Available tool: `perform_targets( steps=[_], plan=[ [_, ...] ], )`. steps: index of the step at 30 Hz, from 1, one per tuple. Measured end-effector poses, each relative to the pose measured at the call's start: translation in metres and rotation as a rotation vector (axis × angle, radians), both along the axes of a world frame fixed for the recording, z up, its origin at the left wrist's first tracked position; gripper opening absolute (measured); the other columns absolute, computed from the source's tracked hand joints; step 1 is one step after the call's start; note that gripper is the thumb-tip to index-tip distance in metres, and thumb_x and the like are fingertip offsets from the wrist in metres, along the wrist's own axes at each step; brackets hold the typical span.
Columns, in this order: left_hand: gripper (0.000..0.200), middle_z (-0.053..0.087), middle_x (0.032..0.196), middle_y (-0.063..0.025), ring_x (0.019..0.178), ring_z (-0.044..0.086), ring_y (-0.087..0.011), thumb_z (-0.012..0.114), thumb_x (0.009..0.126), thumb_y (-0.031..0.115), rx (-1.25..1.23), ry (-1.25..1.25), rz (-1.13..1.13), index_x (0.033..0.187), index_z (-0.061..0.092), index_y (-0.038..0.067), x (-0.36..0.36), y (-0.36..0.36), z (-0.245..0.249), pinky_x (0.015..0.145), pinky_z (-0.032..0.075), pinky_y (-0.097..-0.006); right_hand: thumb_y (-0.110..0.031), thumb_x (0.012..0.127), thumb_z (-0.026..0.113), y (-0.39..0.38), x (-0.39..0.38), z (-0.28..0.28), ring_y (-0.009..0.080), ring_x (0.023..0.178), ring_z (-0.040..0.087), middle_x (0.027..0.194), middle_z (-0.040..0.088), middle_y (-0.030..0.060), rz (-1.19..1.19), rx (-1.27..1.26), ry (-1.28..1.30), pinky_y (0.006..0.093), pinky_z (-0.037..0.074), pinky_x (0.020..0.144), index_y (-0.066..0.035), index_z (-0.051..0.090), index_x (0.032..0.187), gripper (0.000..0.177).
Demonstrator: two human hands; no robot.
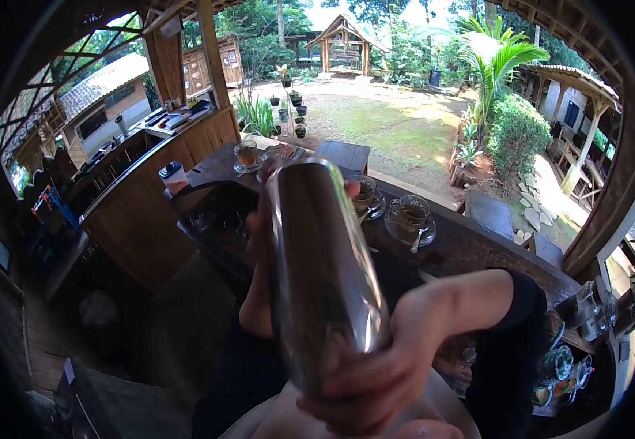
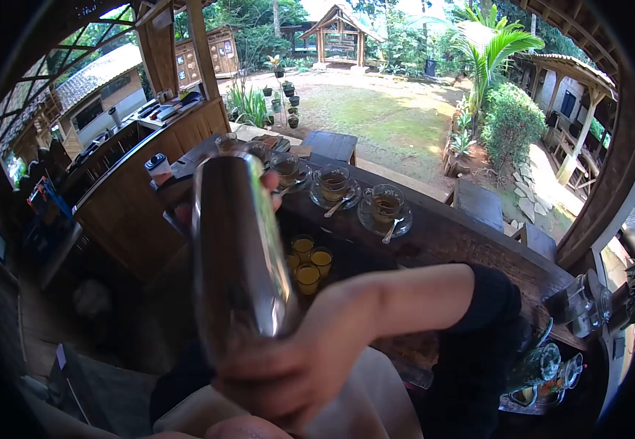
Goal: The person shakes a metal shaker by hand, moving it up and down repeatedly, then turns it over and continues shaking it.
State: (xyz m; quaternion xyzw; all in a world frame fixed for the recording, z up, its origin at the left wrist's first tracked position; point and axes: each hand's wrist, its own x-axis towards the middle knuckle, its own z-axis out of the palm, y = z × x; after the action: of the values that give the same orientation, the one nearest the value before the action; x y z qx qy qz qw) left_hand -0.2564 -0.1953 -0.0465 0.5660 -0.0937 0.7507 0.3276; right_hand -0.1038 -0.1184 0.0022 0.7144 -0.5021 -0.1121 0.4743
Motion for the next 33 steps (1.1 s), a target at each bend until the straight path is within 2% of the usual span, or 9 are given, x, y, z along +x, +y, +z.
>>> perform_targets(
  steps=[6,10,15,17,19,22,24,30,33],
  plan=[
    [0.046,0.056,0.110,-0.0154,0.095,0.060,-0.0277,0.039,0.094,0.039,-0.621,-0.619,0.082,0.121,0.046,0.002,-0.020,0.040,-0.021,0.083,0.051,-0.0459,-0.022,0.075,0.063,0.039,-0.065,0.016,0.0279,0.105,0.057,0.106,0.059,0.0126,-0.492,-0.657,-0.877,0.0492,0.042,0.090,-0.014,0.055,0.108,0.035],
    [0.045,0.051,0.121,-0.0147,0.116,0.049,-0.0303,0.045,0.092,0.038,-0.495,-0.455,-0.437,0.127,0.042,0.009,0.016,-0.001,0.010,0.096,0.041,-0.0525,-0.022,0.076,0.056,0.015,-0.009,0.022,0.0256,0.104,0.056,0.100,0.059,0.0078,-0.329,-0.310,-0.307,0.0483,0.043,0.088,-0.016,0.056,0.106,0.030],
    [0.055,0.047,0.125,-0.0186,0.114,0.050,-0.0364,0.055,0.087,0.042,-0.275,-0.139,0.159,0.131,0.038,0.013,0.011,0.016,-0.019,0.085,0.049,-0.0536,-0.023,0.076,0.058,0.019,-0.012,-0.009,0.0223,0.103,0.058,0.100,0.062,0.0071,0.020,-0.146,0.100,0.0484,0.043,0.091,-0.014,0.055,0.098,0.024],
    [0.050,0.052,0.119,-0.0176,0.106,0.055,-0.0313,0.050,0.090,0.040,-0.390,-0.261,-0.654,0.124,0.043,0.005,-0.008,0.024,-0.023,0.080,0.053,-0.0434,-0.018,0.077,0.061,0.047,-0.037,-0.004,0.0207,0.107,0.056,0.107,0.061,0.0089,-0.367,-0.253,-0.244,0.0449,0.042,0.092,-0.014,0.054,0.108,0.033],
    [0.044,0.059,0.106,-0.0186,0.091,0.061,-0.0293,0.044,0.090,0.039,-0.517,-0.567,0.163,0.113,0.052,0.002,-0.050,0.061,-0.063,0.077,0.054,-0.0409,-0.015,0.077,0.064,0.059,-0.067,-0.011,0.0208,0.111,0.054,0.110,0.061,0.0091,-0.546,-0.642,-0.721,0.0441,0.039,0.094,-0.012,0.053,0.113,0.038],
    [0.046,0.058,0.107,-0.0188,0.092,0.061,-0.0295,0.042,0.091,0.040,-0.703,-0.801,0.115,0.116,0.050,0.002,-0.029,0.047,-0.035,0.078,0.053,-0.0429,-0.016,0.076,0.063,0.050,-0.064,-0.006,0.0226,0.108,0.055,0.106,0.060,0.0084,-0.412,-0.842,-0.840,0.0473,0.039,0.095,-0.011,0.057,0.107,0.032],
    [0.048,0.057,0.113,-0.0188,0.102,0.058,-0.0297,0.038,0.094,0.039,-0.246,-0.493,-0.904,0.122,0.046,0.001,-0.023,0.033,-0.045,0.083,0.051,-0.0439,-0.016,0.076,0.062,0.029,-0.028,0.003,0.0215,0.105,0.056,0.104,0.060,0.0066,-0.372,-0.566,-0.486,0.0485,0.041,0.093,-0.011,0.059,0.098,0.024],
    [0.059,0.054,0.119,-0.0216,0.106,0.057,-0.0304,0.036,0.093,0.051,-0.082,-0.179,0.196,0.130,0.042,0.005,0.028,0.013,-0.020,0.089,0.048,-0.0456,-0.017,0.076,0.059,0.018,-0.014,-0.018,0.0089,0.101,0.057,0.107,0.061,-0.0059,-0.001,-0.195,0.065,0.0463,0.040,0.090,-0.021,0.059,0.105,0.029],
    [0.047,0.056,0.118,-0.0158,0.112,0.052,-0.0247,0.038,0.093,0.043,-0.488,-0.127,0.295,0.124,0.049,0.010,-0.040,0.031,-0.062,0.090,0.047,-0.0478,-0.022,0.077,0.063,0.051,-0.061,-0.014,0.0270,0.105,0.056,0.106,0.060,0.0092,-0.467,-0.540,-0.490,0.0437,0.043,0.090,-0.010,0.058,0.102,0.028]
  ],
)
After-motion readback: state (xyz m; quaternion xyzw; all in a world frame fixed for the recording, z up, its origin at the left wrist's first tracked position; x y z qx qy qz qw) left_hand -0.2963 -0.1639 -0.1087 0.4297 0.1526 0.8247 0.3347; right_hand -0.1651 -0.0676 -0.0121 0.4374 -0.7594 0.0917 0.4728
